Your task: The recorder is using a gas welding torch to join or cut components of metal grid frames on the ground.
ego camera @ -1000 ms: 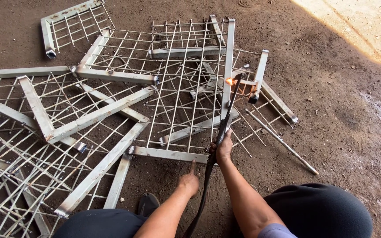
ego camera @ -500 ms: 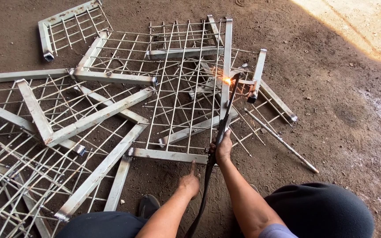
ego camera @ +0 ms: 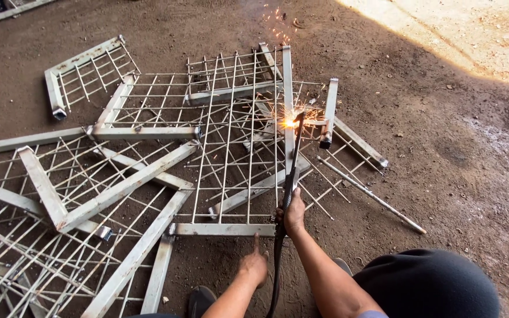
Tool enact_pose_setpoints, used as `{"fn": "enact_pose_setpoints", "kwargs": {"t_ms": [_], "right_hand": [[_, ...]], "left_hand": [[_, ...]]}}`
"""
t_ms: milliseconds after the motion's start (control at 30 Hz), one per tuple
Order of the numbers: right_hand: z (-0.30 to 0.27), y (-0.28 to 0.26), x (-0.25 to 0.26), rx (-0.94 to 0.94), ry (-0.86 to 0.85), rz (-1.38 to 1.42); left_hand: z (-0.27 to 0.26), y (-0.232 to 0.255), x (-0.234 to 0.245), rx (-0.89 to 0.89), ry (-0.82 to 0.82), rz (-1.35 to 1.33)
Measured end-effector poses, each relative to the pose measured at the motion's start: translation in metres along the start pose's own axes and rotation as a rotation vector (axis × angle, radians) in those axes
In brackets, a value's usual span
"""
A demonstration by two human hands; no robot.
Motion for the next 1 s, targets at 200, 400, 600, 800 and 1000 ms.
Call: {"fn": "enact_pose_setpoints", "kwargs": {"t_ms": [200, 400, 600, 800, 1000], "right_hand": [[-0.002, -0.001, -0.003, 0.004, 0.005, -0.013], [-0.004, 0.000, -0.004, -0.004, -0.007, 0.039], [-0.002, 0.002, -0.001, 0.020, -0.007, 0.021], [-0.003, 0.004, 0.003, 0.007, 0.018, -0.012], [-0.010, -0.005, -0.001, 0.025, -0.001, -0.026]], "left_hand": [[-0.009, 0.003, 0.005, 0.005, -0.006, -0.006], [-0.008, 0.003, 0.005, 0.004, -0.014, 0.056], [-0.011, 0.005, 0.009, -0.002, -0.034, 0.071], [0.000, 0.003, 0.000, -0.020, -0.021, 0.077], [0.011, 0.001, -0.005, -0.046, 0.010, 0.115]]}}
Point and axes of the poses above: each hand's wrist, its own z-axis towards the middle knuckle, its own x-axis out of the back of the hand, y = z × x, the point moved 4 cm from there along z, towards the middle knuckle, and after that the axes turned 2 degrees about -z, right-handed, at the moved point
